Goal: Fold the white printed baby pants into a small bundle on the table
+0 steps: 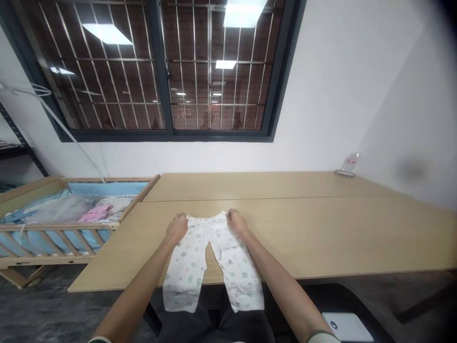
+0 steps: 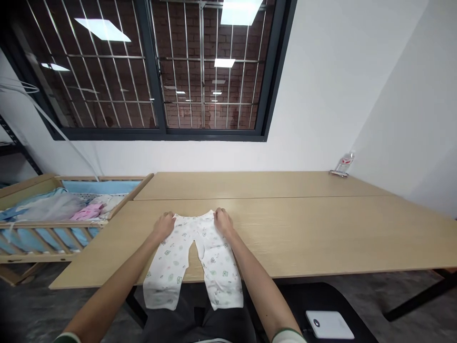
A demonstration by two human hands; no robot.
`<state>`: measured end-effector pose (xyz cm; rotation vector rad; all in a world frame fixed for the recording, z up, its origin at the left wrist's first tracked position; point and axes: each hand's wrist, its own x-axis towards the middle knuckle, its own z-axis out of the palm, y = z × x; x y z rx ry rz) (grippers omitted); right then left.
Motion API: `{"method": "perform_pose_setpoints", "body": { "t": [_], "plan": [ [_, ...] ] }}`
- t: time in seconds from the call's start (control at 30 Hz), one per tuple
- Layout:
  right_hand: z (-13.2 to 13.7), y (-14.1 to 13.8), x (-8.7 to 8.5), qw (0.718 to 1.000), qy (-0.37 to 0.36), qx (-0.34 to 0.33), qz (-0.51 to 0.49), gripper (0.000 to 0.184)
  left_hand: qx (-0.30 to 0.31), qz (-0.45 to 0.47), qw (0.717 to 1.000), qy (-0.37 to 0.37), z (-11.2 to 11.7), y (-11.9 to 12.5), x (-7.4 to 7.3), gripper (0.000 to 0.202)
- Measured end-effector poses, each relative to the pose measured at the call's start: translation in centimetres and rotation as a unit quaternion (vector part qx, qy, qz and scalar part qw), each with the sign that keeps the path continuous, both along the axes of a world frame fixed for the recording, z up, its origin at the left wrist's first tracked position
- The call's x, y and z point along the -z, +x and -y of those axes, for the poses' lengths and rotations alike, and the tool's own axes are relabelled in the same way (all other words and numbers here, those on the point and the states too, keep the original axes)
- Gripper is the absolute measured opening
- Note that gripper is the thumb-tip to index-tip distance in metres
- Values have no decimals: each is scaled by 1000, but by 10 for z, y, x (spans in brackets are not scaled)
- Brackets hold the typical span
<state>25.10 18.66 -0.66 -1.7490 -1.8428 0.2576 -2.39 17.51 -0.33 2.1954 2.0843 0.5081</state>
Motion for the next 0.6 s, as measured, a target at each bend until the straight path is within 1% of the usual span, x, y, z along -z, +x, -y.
{"method": "perform_pose_setpoints", "body": {
  "t": [0.07,0.1,0.2,0.27,0.3,0.37,0.43,0.5,0.6],
  "plan": [
    [1,0,4,999,15,-13,28,18,11,-22,1000,13,5,7,8,36],
    [2,-1,5,998,29,-30,50,20,26,-31,999,18,8,10,12,38],
    [5,-3,11,983,49,-121,128,25,76,-55,995,18,18,20,28,48],
    [6,-6,18,972,37,-170,155,28,87,-68,994,9,21,25,40,60],
    [5,-7,21,970,30,-180,161,30,85,-74,994,3,22,26,45,65],
    [2,-8,29,970,18,-178,162,39,78,-83,993,-8,18,29,54,71],
    [-7,-8,35,973,-3,-166,161,47,73,-89,993,-18,8,31,58,74],
    [-19,-8,38,975,-26,-152,159,52,69,-92,993,-25,-6,34,59,76],
    [-40,-9,38,978,-41,-136,152,55,61,-94,993,-38,-29,40,55,78]
  ]
}}
